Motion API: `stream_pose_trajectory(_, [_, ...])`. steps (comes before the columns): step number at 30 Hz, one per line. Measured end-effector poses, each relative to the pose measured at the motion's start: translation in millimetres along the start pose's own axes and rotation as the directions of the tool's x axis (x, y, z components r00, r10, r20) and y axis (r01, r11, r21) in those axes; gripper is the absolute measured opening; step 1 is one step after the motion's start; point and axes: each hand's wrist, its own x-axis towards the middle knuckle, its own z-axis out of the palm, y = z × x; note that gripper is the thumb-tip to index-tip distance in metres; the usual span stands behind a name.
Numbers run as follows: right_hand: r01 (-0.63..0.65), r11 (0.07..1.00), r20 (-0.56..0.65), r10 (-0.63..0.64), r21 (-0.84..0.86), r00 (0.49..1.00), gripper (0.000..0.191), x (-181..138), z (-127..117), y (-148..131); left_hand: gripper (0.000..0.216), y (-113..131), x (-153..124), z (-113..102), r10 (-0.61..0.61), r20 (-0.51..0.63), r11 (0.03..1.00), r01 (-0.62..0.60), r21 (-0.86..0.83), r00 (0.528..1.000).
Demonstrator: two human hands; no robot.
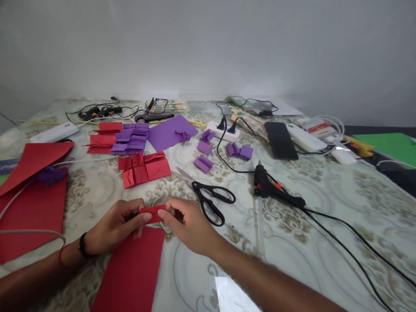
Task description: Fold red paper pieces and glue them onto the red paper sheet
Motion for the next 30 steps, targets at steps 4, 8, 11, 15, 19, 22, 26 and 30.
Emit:
stream_pose_trajectory(4, [0.084,0.994,0.049,-0.080,-0.073,0.996,0.032,-3.1,-0.4,0.4,0.035,0.0,1.5,-1.9,0.052,0.087,0.998,-0.056,0.035,0.995])
stream_pose_trajectory(8, [0.131,0.985,0.072,-0.123,-0.116,0.990,0.029,-4.0,0.8,0.4,0.031,-0.9,2.3,-2.0,0.068,0.117,0.997,-0.071,0.022,0.991])
stream_pose_trajectory(11, [0.116,0.987,0.103,-0.105,-0.112,0.989,0.027,-2.9,1.5,-1.0,0.028,-2.3,1.2,-2.2,0.058,0.099,0.998,-0.059,0.008,0.993])
stream_pose_trajectory(15, [0.104,0.991,0.131,-0.093,-0.080,0.987,0.024,-1.5,1.8,-3.2,0.027,-2.2,0.3,-3.4,0.073,0.089,0.997,-0.076,0.032,0.993])
stream_pose_trajectory(19, [0.108,0.992,0.142,-0.098,-0.062,0.985,0.027,-1.2,1.0,-3.9,0.029,-1.3,1.0,-3.6,0.078,0.094,0.996,-0.082,0.044,0.993])
stream_pose_trajectory(22, [0.086,0.996,0.114,-0.081,-0.037,0.990,0.027,-1.1,0.0,-2.6,0.029,-1.3,1.3,-3.2,0.055,0.082,0.998,-0.056,0.000,0.995])
stream_pose_trajectory(26, [0.032,0.999,0.072,-0.033,0.012,0.997,0.031,-1.0,0.0,0.1,0.035,-1.0,1.0,-3.8,0.001,0.085,0.996,0.007,-0.089,0.996])
stream_pose_trajectory(30, [-0.003,0.999,0.030,0.002,0.034,1.000,0.038,-1.6,0.8,-1.0,0.041,-1.6,0.4,-4.9,-0.018,0.060,0.993,0.025,-0.118,0.998])
